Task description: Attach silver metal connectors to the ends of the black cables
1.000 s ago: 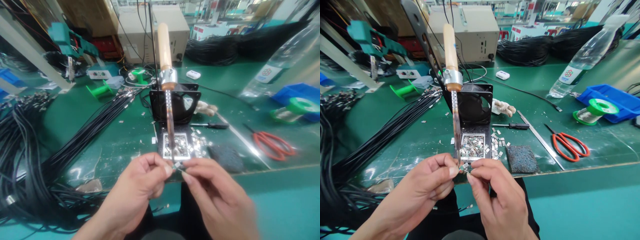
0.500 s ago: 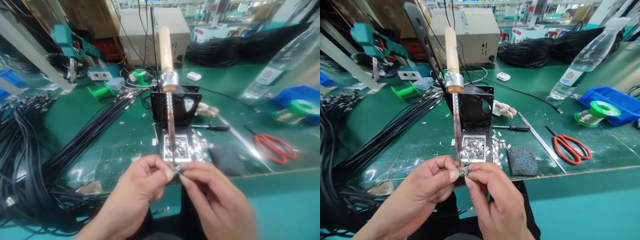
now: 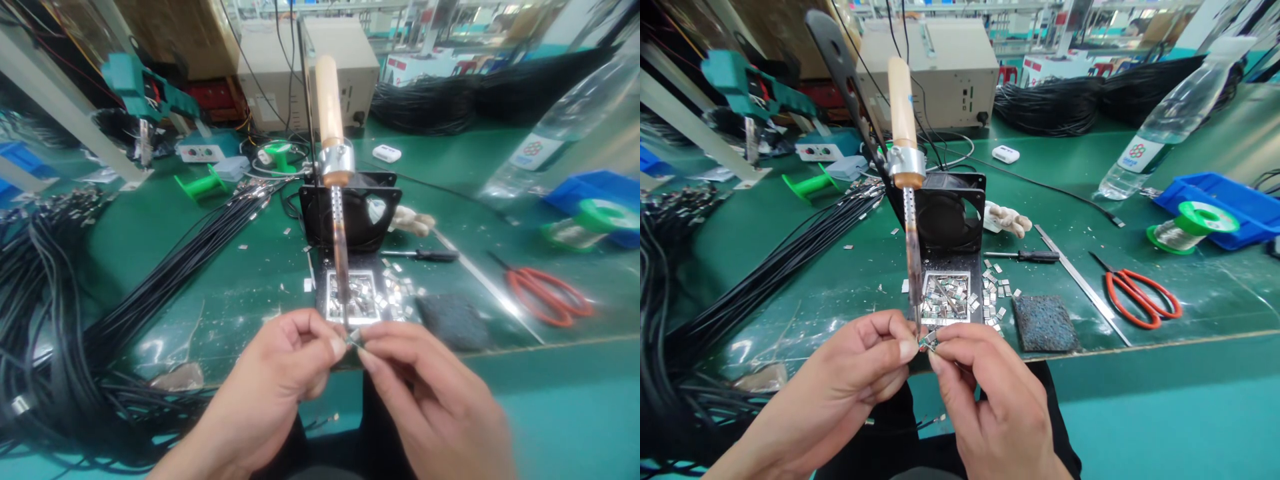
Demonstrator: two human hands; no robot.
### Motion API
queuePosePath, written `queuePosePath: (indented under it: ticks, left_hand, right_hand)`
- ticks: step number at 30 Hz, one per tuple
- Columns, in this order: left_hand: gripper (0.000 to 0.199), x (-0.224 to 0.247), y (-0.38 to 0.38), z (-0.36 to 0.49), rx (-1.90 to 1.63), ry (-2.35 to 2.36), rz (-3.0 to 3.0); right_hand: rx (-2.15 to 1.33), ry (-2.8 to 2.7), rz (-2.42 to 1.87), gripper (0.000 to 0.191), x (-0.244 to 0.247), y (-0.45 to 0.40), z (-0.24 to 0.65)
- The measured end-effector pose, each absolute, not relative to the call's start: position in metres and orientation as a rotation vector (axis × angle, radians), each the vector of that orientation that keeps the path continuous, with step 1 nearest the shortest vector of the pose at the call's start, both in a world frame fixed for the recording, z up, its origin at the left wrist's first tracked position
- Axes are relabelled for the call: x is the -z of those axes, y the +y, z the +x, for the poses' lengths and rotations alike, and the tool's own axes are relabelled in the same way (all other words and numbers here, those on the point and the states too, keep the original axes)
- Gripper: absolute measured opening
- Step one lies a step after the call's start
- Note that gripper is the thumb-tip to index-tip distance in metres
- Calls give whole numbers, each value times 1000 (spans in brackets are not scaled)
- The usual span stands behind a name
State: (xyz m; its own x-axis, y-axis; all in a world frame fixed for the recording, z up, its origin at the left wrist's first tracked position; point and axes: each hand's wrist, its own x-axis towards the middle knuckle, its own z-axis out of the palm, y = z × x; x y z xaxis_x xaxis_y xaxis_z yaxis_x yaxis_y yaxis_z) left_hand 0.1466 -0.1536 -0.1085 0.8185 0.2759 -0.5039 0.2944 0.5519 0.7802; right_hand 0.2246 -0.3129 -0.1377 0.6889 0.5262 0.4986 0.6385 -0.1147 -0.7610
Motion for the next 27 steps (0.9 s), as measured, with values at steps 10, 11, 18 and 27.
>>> queuePosePath:
  ticks: [10,11,18,27]
  left_hand:
    - [30,106,-153,149,3,643,1004]
    - [30,106,-153,149,2,642,1005]
    - [29,106,-152,149,-3,643,999]
    - [30,106,-148,149,-1,639,996]
  right_hand:
    - [138,-913,-1777,9,137,-310,224]
    - [143,-915,-1775,9,136,-310,224]
    - [143,-911,-1759,10,134,-309,226]
    - [147,-926,-1756,11,135,-308,226]
